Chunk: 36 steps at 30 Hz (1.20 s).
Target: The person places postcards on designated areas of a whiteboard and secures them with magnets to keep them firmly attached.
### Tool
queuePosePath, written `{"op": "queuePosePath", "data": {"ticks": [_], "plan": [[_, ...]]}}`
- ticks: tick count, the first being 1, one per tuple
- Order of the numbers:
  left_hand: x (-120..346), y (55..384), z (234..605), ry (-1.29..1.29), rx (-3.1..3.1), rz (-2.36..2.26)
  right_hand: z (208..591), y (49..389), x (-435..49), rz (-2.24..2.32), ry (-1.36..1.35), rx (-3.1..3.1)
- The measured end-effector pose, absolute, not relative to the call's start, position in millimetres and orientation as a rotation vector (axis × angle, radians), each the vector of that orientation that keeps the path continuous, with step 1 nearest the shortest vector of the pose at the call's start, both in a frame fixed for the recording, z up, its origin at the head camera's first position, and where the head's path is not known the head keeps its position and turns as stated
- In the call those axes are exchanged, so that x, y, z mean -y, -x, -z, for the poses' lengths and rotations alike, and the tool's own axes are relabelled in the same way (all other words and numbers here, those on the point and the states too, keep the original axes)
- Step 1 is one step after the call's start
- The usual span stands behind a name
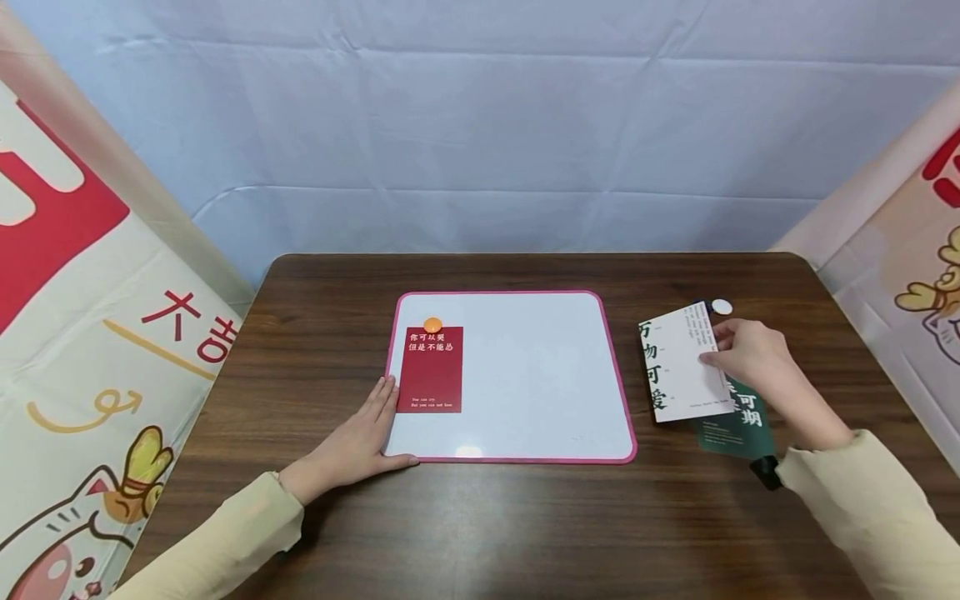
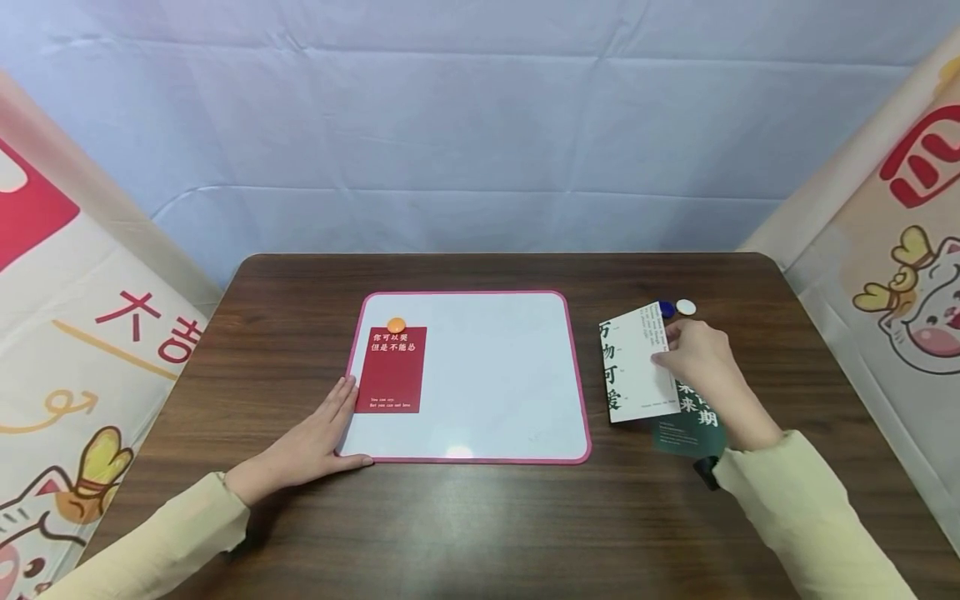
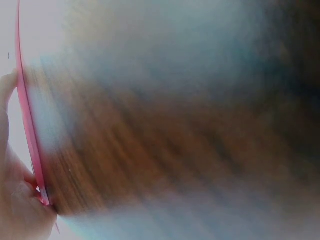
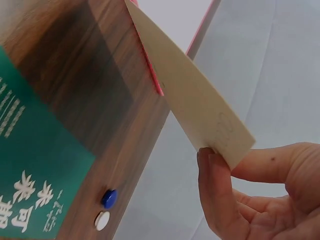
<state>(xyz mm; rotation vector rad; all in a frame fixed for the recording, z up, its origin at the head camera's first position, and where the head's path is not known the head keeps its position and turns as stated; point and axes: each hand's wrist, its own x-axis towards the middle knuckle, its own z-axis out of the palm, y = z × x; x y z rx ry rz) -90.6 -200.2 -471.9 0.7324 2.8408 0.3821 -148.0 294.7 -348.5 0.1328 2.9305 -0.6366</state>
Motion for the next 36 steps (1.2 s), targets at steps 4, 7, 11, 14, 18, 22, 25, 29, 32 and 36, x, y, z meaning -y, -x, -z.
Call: {"op": "queuePosePath", "data": {"ticks": [4,7,11,14,18,22,25,29,32,36], "plan": [[201,91,473,-0.757,-2.857,-0.369,346,150,-288,0.659,-0.099,-2.93],[201,92,474,-0.769,-2.869,-0.375,345,150,-283,0.67,-0.079,-2.93],[202,92,475,-0.779,-2.876,-0.401,345,152,-279,0.688,-0.064,-2.92],[202,92,476,-0.775,-2.87,-0.403,344,153,-275,0.691,-0.061,-2.912],[202,93,477,-0.762,-2.854,-0.396,346,155,-268,0.69,-0.074,-2.9],[202,94,478,-0.751,-2.846,-0.396,348,158,-260,0.703,-0.075,-2.901],[202,94,478,-0.746,-2.843,-0.396,348,159,-254,0.713,-0.054,-2.91],[203,95,479,-0.746,-2.84,-0.395,348,161,-247,0.733,-0.049,-2.893],[203,95,480,-0.745,-2.841,-0.393,349,162,-241,0.747,-0.052,-2.887],[203,95,481,-0.743,-2.842,-0.4,352,163,-236,0.762,-0.037,-2.907]]}}
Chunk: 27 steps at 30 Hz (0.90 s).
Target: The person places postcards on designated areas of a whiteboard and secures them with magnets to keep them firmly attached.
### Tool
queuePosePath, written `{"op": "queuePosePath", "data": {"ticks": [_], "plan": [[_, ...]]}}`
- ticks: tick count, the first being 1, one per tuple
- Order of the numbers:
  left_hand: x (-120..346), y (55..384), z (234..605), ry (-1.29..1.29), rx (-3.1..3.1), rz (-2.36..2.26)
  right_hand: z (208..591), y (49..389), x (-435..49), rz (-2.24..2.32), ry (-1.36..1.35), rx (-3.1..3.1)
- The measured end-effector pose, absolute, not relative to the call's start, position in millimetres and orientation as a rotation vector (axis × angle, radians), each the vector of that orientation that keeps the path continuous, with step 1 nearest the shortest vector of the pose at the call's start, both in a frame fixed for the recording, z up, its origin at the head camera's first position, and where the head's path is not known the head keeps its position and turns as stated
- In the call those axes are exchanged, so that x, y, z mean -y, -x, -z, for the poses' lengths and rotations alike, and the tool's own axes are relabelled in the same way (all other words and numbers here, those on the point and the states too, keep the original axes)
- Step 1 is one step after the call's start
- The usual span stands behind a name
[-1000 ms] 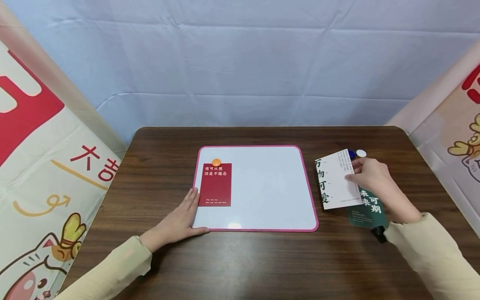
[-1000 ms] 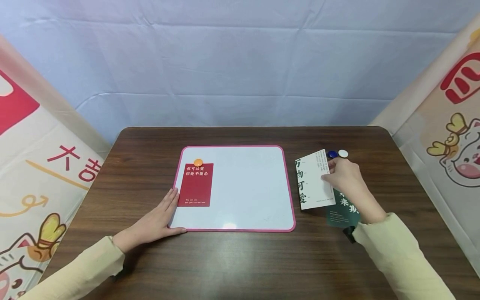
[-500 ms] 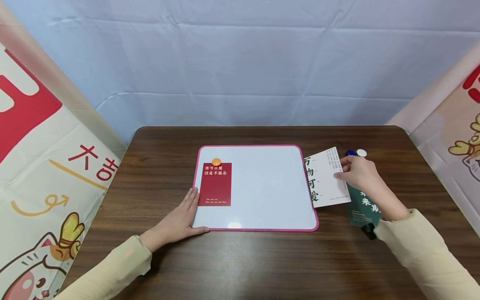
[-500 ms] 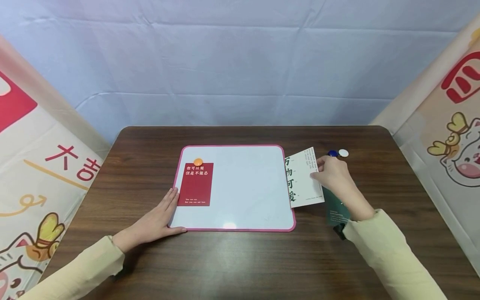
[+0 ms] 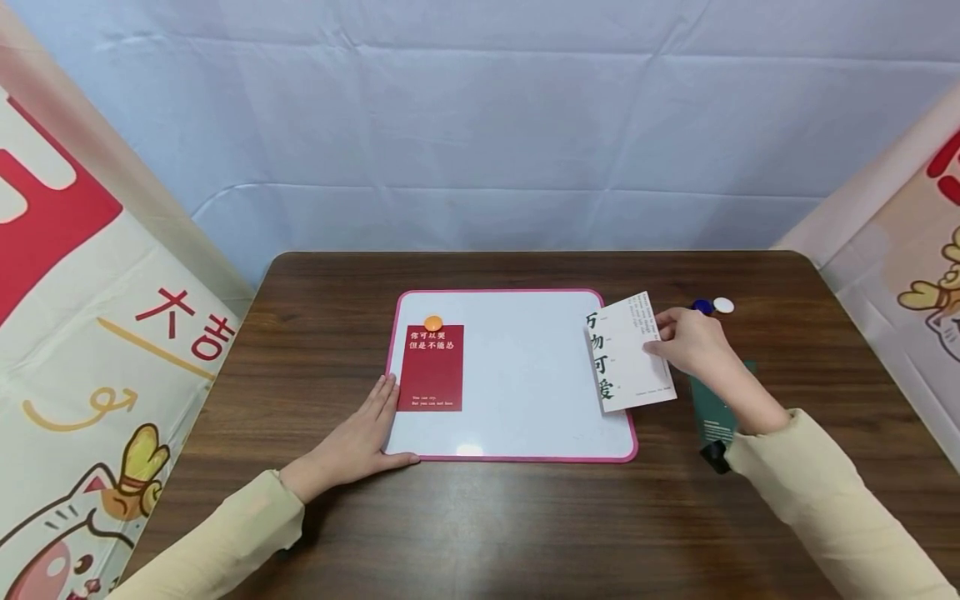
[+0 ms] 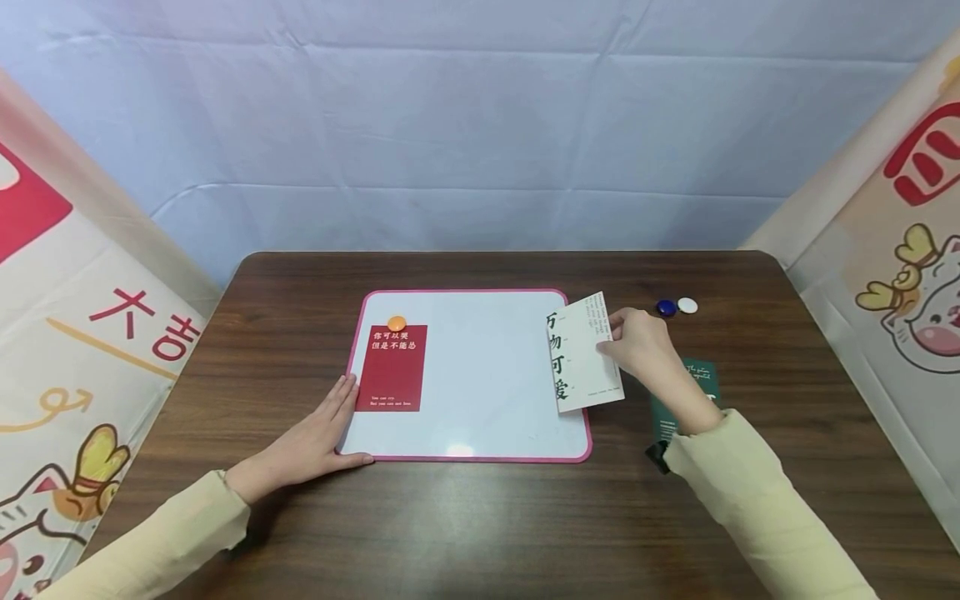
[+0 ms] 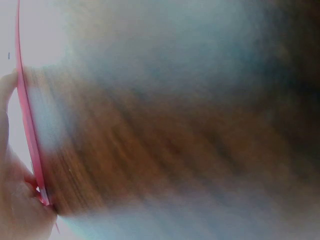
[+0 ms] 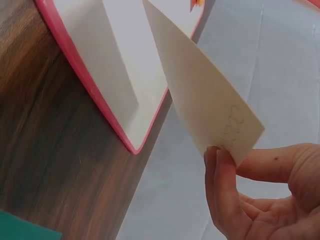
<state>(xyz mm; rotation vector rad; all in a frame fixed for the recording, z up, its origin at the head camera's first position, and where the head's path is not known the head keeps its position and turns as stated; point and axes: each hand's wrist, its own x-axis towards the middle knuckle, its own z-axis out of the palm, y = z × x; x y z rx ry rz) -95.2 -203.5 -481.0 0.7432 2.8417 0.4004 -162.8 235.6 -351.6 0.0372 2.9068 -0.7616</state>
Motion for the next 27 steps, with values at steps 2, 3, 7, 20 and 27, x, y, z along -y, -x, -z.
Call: {"op": "queuePosePath", "data": {"ticks": [2,3,7,20,27], "plan": [[203,95,480,-0.745,-2.843,-0.398,353,163,-233,0.777,-0.033,-2.909],[203,95,480,-0.748,-2.844,-0.398,354,163,-232,0.783,-0.034,-2.907],[203,95,480,-0.756,-2.848,-0.397,359,163,-226,0.807,-0.065,-2.876],[201,94,477,-0.747,-2.852,-0.401,373,162,-211,0.906,-0.087,-2.845],[201,93,477,-0.76,-2.857,-0.404,381,163,-204,1.006,-0.098,-2.804]]}}
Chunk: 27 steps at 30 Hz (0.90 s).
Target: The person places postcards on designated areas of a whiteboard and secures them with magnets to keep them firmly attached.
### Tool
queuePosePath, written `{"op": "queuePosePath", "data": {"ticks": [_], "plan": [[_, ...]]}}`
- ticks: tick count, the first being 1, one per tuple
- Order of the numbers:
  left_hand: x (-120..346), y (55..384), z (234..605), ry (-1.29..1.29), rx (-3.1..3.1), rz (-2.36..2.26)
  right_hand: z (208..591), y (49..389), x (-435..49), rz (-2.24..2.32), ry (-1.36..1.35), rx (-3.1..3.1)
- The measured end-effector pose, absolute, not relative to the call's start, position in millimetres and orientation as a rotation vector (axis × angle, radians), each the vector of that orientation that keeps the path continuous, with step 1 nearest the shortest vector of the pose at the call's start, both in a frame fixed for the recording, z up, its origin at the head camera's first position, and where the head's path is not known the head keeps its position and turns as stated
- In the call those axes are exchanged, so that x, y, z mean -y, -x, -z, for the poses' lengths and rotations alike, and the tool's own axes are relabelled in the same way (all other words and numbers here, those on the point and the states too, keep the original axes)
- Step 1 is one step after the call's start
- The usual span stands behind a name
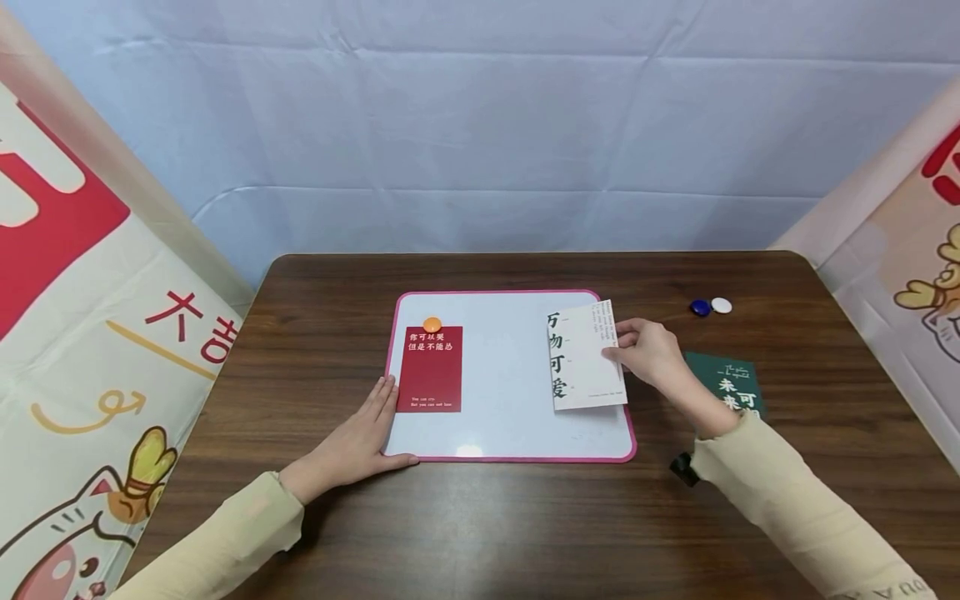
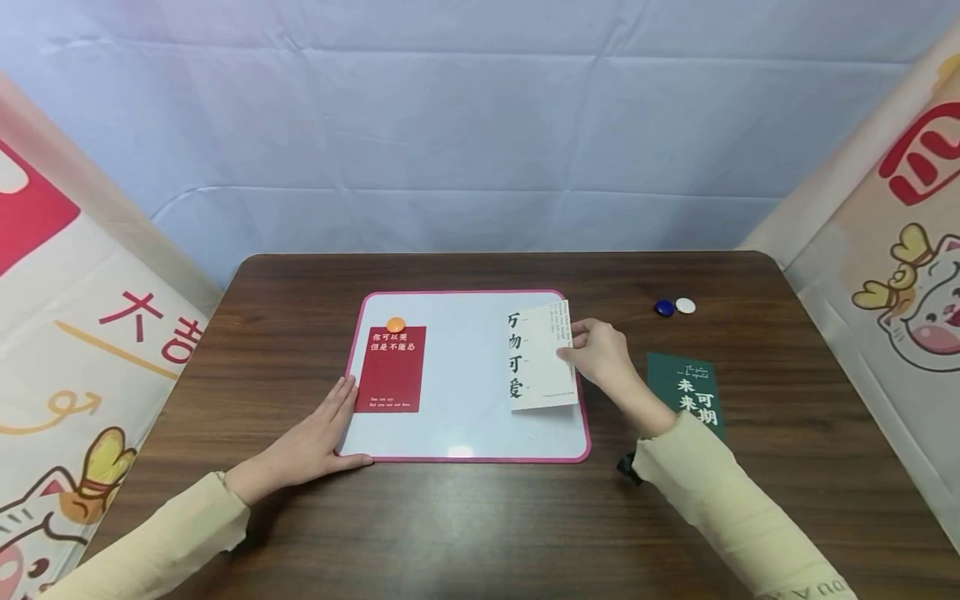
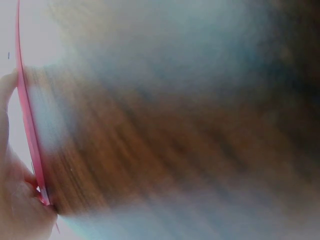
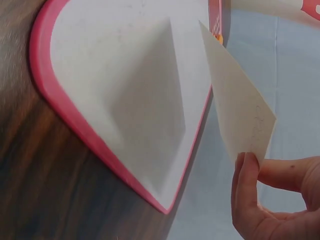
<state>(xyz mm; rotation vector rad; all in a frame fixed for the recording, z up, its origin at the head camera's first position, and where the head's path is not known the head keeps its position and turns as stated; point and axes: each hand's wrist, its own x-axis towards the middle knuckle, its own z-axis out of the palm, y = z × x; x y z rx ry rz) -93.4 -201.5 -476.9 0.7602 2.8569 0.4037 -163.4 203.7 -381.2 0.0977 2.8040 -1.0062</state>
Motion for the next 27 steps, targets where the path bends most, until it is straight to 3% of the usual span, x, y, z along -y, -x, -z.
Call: {"op": "queuePosePath", "data": {"ticks": [27], "plan": [[201,94,479,-0.752,-2.854,-0.382,392,171,-159,1.122,-0.132,-2.752]]}}
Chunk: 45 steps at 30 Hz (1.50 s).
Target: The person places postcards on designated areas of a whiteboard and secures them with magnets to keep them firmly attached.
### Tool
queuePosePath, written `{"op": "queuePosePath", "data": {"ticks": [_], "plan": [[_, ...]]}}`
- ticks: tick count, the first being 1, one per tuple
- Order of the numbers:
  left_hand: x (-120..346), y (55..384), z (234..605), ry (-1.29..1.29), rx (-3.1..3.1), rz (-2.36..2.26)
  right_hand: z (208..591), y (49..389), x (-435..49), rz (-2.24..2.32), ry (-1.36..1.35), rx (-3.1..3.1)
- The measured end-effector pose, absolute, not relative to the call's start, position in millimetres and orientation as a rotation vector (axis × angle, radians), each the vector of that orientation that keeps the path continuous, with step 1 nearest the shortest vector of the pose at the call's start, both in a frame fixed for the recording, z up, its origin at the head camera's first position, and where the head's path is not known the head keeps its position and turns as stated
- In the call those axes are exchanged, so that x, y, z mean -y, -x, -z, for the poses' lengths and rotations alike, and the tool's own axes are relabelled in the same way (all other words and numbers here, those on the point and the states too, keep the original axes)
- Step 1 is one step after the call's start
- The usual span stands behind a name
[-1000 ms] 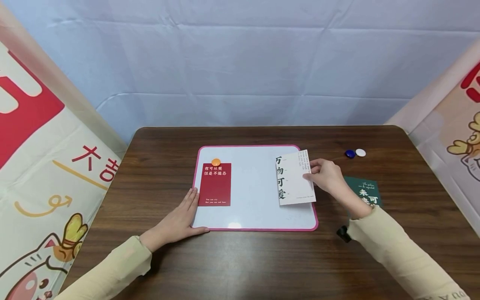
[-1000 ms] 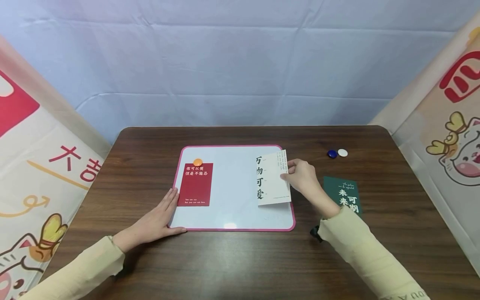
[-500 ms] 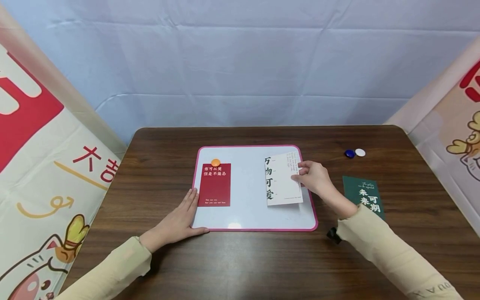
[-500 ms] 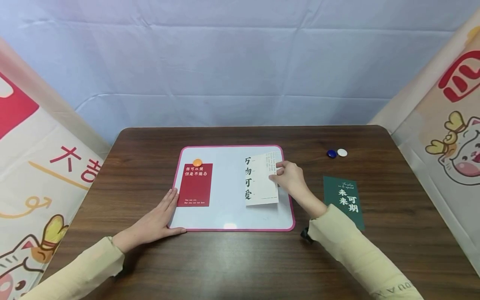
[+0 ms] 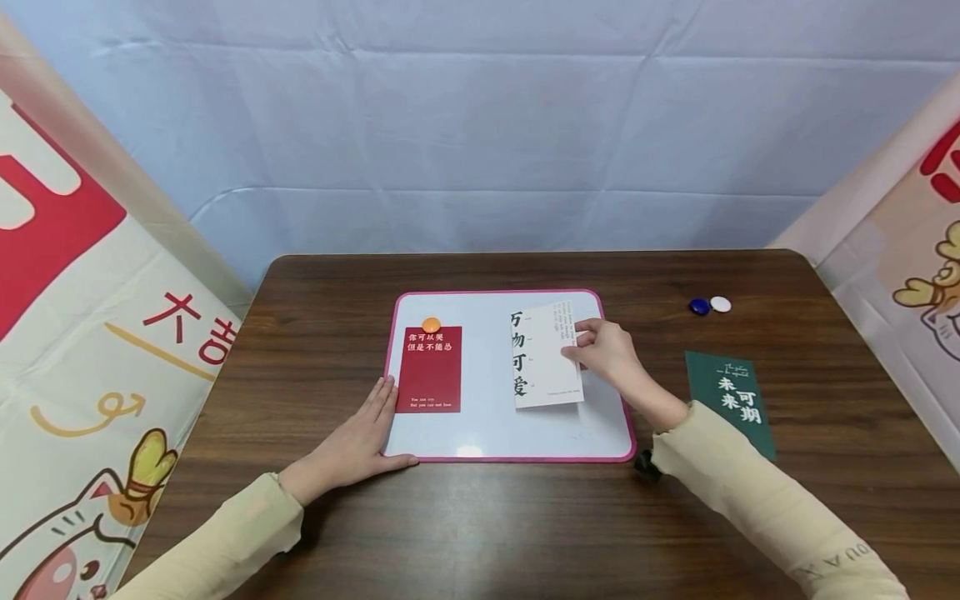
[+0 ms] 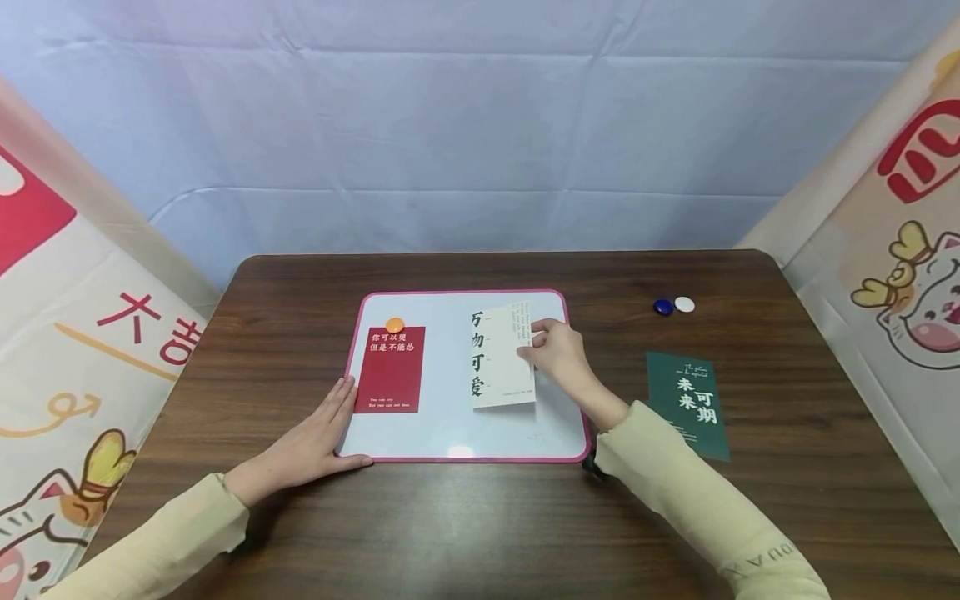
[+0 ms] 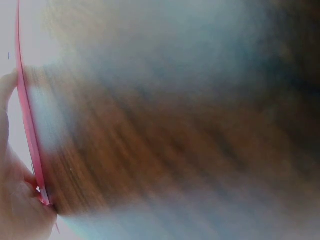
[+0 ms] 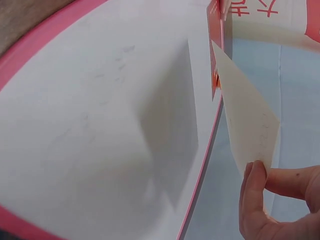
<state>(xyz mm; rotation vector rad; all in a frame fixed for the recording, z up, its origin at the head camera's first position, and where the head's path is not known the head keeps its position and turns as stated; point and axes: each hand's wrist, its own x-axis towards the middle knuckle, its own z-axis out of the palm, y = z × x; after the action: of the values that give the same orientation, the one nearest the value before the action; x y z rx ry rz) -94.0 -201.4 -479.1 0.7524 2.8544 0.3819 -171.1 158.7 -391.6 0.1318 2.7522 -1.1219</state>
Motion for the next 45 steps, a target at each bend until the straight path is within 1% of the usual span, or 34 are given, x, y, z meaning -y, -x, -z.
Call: {"op": "queuePosePath", "data": {"ticks": [15,32,45], "plan": [[201,95,479,-0.72,-2.835,-0.383,397,176,-141,1.156,-0.151,-2.704],[203,96,482,-0.753,-2.844,-0.38,405,181,-118,1.201,-0.143,-2.68],[203,95,480,-0.747,-2.835,-0.375,410,183,-111,1.217,-0.117,-2.661]]}}
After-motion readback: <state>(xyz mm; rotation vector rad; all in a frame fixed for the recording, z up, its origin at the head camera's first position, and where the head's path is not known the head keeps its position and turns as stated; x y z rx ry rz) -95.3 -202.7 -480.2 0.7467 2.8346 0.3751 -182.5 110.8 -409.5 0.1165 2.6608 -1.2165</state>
